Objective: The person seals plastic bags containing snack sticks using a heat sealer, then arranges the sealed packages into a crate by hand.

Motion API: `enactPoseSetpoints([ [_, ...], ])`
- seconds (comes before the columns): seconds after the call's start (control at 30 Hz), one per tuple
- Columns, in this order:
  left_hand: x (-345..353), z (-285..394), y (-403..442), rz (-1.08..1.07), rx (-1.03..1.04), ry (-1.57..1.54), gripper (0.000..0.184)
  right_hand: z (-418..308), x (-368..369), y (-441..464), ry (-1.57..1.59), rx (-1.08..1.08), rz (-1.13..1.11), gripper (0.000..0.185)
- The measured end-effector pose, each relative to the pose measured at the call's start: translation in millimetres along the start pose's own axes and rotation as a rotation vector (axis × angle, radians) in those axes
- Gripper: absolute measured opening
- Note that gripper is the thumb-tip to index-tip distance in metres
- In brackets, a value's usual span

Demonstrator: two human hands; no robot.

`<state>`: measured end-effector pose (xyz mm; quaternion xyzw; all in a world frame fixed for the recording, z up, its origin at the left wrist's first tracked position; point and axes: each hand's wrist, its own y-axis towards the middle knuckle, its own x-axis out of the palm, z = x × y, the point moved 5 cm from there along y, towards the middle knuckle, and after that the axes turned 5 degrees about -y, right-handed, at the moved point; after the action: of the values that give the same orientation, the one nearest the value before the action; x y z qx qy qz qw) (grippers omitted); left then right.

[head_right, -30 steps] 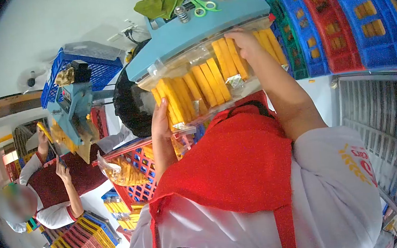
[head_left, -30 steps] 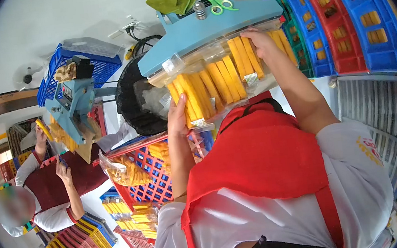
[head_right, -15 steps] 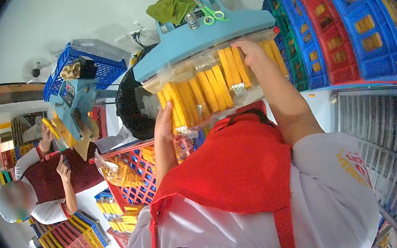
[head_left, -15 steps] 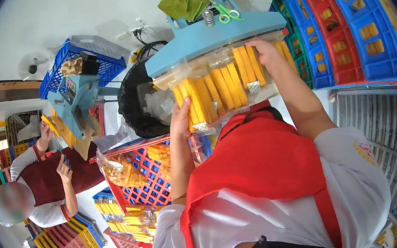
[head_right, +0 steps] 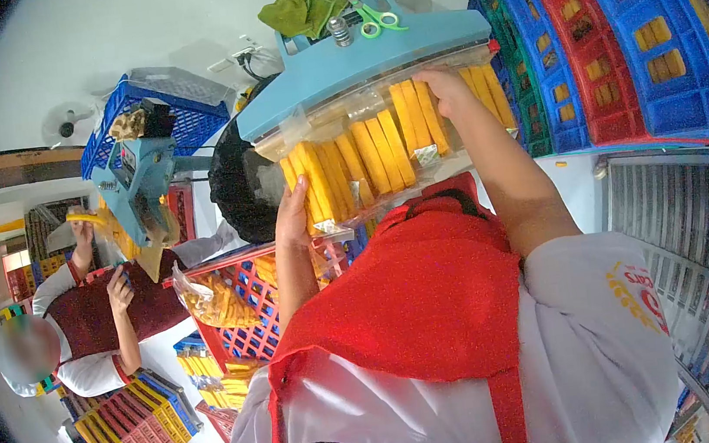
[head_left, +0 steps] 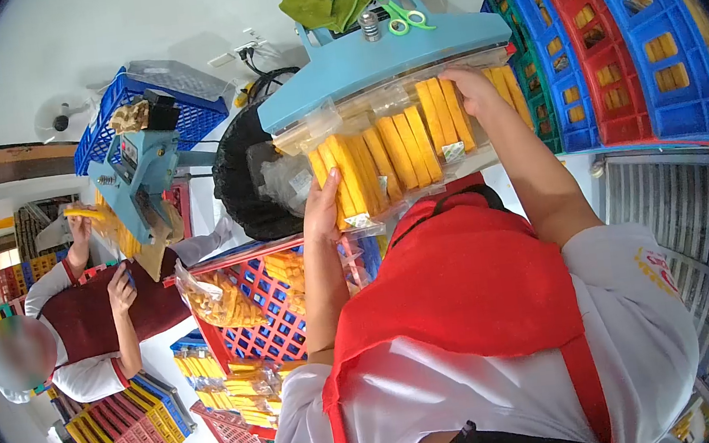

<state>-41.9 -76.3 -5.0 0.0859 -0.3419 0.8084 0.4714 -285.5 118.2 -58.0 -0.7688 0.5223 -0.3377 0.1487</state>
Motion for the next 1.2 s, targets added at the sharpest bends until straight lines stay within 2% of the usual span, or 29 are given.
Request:
enactPoseSetpoints([
  [0.13,3,2,1,-0.046,0.009,-0.024,0.046,-5,3,1,-0.026,-0.011,0.011,0.013],
  [0.2,2,2,2,-0.046,0.006,-0.024,0.046,-5,6,1,-0.001,0.077,-0.012,0.014],
  [0.33,2,1,3,-0.004,-0.001,0.009,0.045,0,-3,18,-0.041,0.002,0.015,0.015],
  [0.43,2,1,4,-0.006,-0.018,0.012,0.044,5,5,18,0.029,0.068,-0.096,0.016],
  [0.5,4,4,1,-0.041,-0.020,0.008,0.043,13,1,7,-0.102,0.023,0.022,0.009],
  [0.6,7,9,2,-0.073,-0.009,0.010,0.043,9,2,-3,-0.151,-0.034,0.056,0.008],
  [0.73,-2,1,4,-0.008,0.021,0.036,0.043,1,12,-27,-0.203,-0.063,0.042,0.013],
  [0.8,-1,0,1,-0.031,0.017,0.027,0.043,-21,21,-45,-0.594,-0.433,0.114,0.021],
  [0.83,1,1,-1,-0.031,0.018,0.026,0.043,-27,19,-51,-0.595,-0.434,0.114,0.021],
  [0.9,1,2,-7,0.042,0.021,0.059,0.043,-58,15,-76,-1.132,-0.882,0.349,0.031],
  [0.93,0,1,-9,0.041,0.019,0.057,0.043,-62,4,-79,-1.135,-0.880,0.350,0.031],
  [1.0,-1,-1,-11,0.073,0.005,0.028,0.042,-72,-18,-88,-1.575,-0.847,0.593,0.038],
  [1.03,0,-2,-11,0.067,0.006,0.027,0.042,-65,-28,-89,-1.737,-0.649,0.668,0.056],
  [1.07,1,-1,-10,0.059,0.022,0.030,0.042,-61,-29,-93,-1.738,-0.654,0.675,0.056],
  [1.13,2,2,-9,0.052,0.033,0.035,0.042,-43,-36,-94,-1.773,-0.278,0.629,0.078],
  [1.2,6,2,-9,0.038,-0.018,0.071,0.042,-38,-44,-88,-1.716,-0.261,0.576,0.083],
])
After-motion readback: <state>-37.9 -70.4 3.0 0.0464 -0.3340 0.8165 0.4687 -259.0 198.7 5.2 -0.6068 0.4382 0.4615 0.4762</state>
